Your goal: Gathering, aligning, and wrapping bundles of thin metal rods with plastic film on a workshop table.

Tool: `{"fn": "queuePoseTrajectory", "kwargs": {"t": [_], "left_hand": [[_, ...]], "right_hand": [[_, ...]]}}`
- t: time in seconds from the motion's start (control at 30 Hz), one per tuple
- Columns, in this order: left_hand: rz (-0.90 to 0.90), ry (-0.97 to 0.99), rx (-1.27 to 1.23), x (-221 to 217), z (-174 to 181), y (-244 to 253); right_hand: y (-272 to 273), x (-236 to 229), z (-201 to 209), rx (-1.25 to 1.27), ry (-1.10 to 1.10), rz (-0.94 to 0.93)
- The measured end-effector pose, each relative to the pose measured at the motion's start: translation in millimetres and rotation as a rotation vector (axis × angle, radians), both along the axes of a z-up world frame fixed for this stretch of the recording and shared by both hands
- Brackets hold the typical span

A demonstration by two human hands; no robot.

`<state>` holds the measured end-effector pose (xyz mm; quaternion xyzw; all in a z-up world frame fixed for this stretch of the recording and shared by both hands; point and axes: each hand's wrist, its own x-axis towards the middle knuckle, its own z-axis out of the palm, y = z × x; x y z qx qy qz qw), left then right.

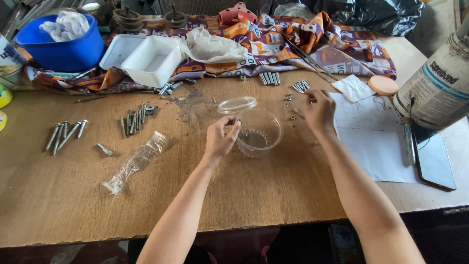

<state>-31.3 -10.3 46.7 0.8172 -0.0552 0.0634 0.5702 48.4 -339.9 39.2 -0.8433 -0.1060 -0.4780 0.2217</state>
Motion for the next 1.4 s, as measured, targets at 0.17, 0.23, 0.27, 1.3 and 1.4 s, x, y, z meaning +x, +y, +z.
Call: {"fn": "queuePoseTrajectory", "kwargs": {"t": [0.17,0.23,0.27,1.3,1.4], "left_hand": [[-0.012,-0.022,-0.008,-5,11,3],[-0.016,-0.002,-0.007,-6,12,3],[-0.016,-0.008,-0.01,-4,10,3],[-0.014,-0.019,0.019,-6,19,5],[-0.02,-0.021,-0.01,-13,29,7]], "right_hand": [[1,2,6,-0.018,0.517,-0.235],[-6,11,-5,-0.075,0.598,-0.267],[-9,13,-9,-0.117,0.626,-0.285],[136,-96,50,0.044,0.279,0.587],[126,-91,62,0.079,0.255,0.439]]}}
